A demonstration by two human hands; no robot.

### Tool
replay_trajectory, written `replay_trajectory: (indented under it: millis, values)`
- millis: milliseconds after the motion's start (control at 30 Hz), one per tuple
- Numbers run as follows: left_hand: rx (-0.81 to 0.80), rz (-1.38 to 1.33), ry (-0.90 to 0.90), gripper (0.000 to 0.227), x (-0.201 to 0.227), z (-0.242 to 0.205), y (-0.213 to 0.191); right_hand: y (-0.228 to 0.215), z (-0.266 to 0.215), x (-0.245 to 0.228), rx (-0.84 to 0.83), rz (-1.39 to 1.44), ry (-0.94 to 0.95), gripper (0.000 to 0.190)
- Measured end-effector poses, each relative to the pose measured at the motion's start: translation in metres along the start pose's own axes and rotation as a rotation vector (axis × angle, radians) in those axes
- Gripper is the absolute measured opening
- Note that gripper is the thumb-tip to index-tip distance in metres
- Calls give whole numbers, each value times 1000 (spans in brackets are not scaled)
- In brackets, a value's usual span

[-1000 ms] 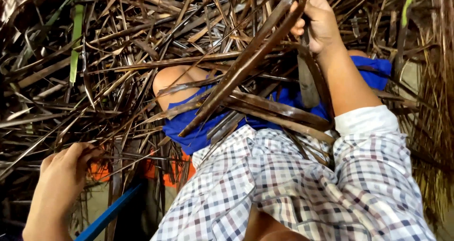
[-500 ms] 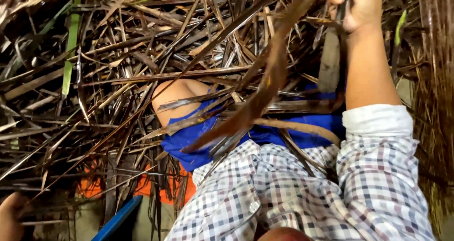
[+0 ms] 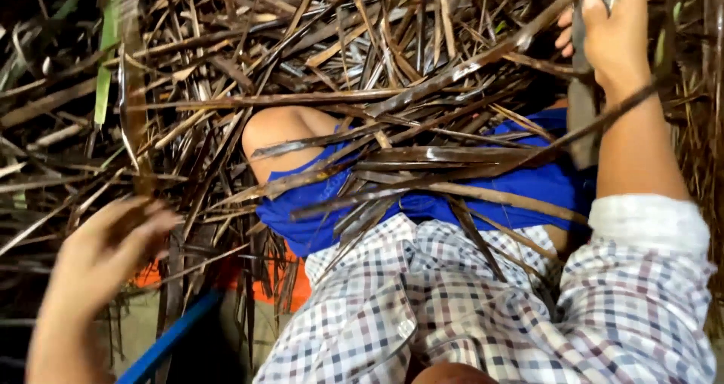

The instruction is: Stripping leaves from plant stalks using a machete while sitting on a chair.

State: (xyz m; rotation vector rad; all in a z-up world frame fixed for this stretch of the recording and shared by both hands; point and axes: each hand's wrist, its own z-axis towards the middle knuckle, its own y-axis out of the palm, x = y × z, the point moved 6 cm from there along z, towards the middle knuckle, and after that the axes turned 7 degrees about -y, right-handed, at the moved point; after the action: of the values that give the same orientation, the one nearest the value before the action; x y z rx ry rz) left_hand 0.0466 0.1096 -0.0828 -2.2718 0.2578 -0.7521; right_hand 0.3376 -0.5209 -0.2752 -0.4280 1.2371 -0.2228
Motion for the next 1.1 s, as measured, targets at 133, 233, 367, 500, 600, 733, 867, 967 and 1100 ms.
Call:
replay_trajectory:
  millis: [133,233,367,500,600,733,867,967,1100]
  values:
    - [-121,180,644,44,88,24,90,23,-40,-85,56,236,158,64]
    - [-158,-216,903,31,157,24,148,54,-58,-148,51,499,129,77]
    - [-234,-692,884,37,200,9,226,108,-74,-203,-304,875,107,91]
    - [-352,-817,841,9,170,34,292,129,-74,-238,-570,934,134,94]
    - [-342,-704,849,4,161,20,284,142,-74,-237,-652,868,48,95]
    - [-281,-543,945,10,165,-1,265,151,-80,-225,-702,1103,-67,77]
    - [-218,-426,1037,23,177,-20,251,151,-83,-227,-640,1200,112,86]
    - [-173,-354,1101,32,183,-38,241,147,-82,-228,-638,1188,36,77]
    - [-204,-384,1079,27,185,-42,236,146,-83,-233,-610,1120,17,72]
